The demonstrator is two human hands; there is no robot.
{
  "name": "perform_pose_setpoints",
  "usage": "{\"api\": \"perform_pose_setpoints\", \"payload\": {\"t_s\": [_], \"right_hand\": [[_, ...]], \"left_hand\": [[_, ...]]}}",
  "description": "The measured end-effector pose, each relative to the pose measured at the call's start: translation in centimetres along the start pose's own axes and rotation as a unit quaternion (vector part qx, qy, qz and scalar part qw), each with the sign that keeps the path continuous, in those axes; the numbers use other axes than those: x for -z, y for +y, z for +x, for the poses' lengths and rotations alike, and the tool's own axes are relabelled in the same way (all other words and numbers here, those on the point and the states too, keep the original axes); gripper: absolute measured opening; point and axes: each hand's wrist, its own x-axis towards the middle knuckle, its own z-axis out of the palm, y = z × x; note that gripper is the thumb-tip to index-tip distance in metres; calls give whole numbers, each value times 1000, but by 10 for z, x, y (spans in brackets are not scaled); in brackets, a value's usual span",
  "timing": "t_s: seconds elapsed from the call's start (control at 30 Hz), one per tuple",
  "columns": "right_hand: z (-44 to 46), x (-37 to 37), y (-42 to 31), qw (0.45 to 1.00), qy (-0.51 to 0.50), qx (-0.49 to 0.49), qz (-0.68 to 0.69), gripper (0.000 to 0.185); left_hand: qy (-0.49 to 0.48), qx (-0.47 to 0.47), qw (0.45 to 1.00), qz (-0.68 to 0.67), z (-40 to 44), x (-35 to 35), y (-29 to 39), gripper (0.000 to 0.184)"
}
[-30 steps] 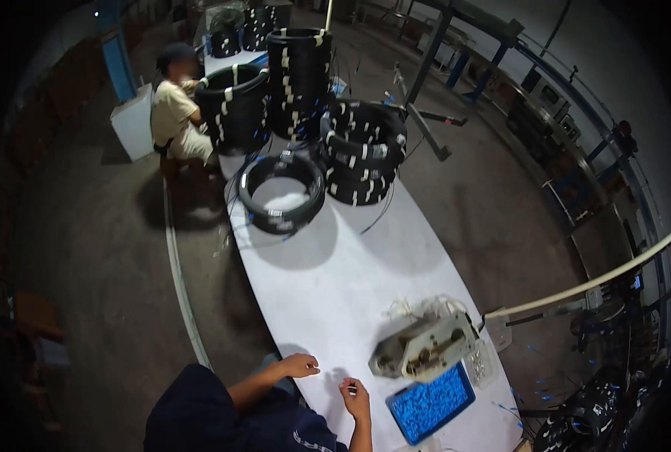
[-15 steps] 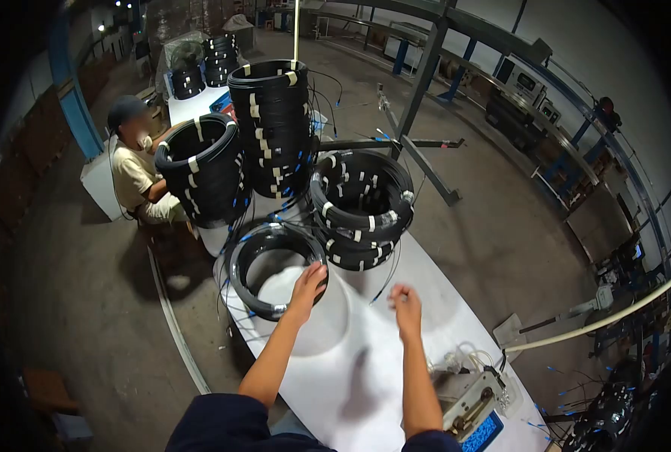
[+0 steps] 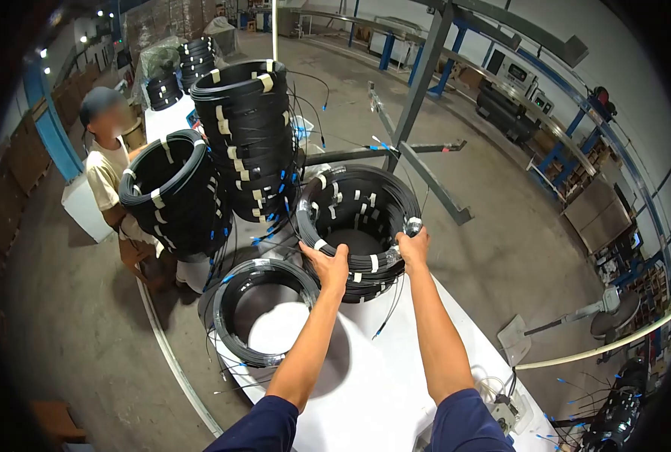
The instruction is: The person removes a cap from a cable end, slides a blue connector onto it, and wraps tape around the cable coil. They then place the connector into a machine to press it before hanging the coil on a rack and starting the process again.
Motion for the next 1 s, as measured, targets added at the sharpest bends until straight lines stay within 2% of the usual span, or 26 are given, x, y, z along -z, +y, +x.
{"api": "perform_pose_setpoints", "payload": {"t_s": [0.2, 0.27, 0.4, 0.43, 0.47, 0.53, 0.6, 0.63, 0.67, 0.7, 0.73, 0.8, 0.87, 0.9, 0.93, 1.0], "right_hand": [[-1, 7, 0, 998, -8, 16, 56, 85], [-4, 11, -3, 999, -47, -8, 26, 89], [-18, 11, 0, 1000, 11, 6, -23, 84], [-21, 6, 11, 999, 28, 16, -21, 84], [-42, 12, 10, 999, 37, 25, 4, 81], [-59, 3, 46, 984, 83, 110, 112, 76], [-109, 29, 47, 976, 51, 112, 178, 72], [-124, 26, 65, 960, 90, 144, 222, 70], [-148, 34, 75, 955, 106, 124, 247, 71], [-176, 50, 76, 950, 97, 115, 275, 71], [-205, 67, 83, 943, 91, 105, 302, 72], [-244, 87, 120, 952, 117, 140, 246, 73], [-292, 121, 136, 958, 92, 100, 255, 74], [-311, 134, 143, 959, 65, 69, 269, 74], [-332, 146, 156, 961, 67, 55, 263, 74], [-361, 166, 175, 959, 65, 6, 275, 79]], "left_hand": [[15, -24, 999, -43, 7, -9, -14, 106], [21, 12, 999, 36, 2, -5, 0, 106], [-3, 77, 993, 92, 0, 8, 16, 107], [1, 65, 993, 97, 4, 13, 7, 106], [3, -17, 993, 115, -5, 24, 11, 104], [-34, -122, 991, -31, 6, 37, -38, 101], [-90, -39, 986, -134, -30, 63, -23, 99], [-96, -35, 984, -149, -55, 78, -11, 98], [-102, -31, 981, -164, -73, 90, -7, 97], [-116, -67, 980, -150, -86, 105, -21, 95], [-110, -65, 983, -135, -105, 119, -29, 95], [-136, -23, 985, -105, -150, 150, -35, 95], [-143, 2, 983, -115, -192, 178, -57, 95], [-126, -54, 986, -90, -209, 189, -81, 97], [-124, -49, 990, -44, -230, 203, -86, 98], [-135, -13, 988, -71, -271, 222, -85, 98]]}}
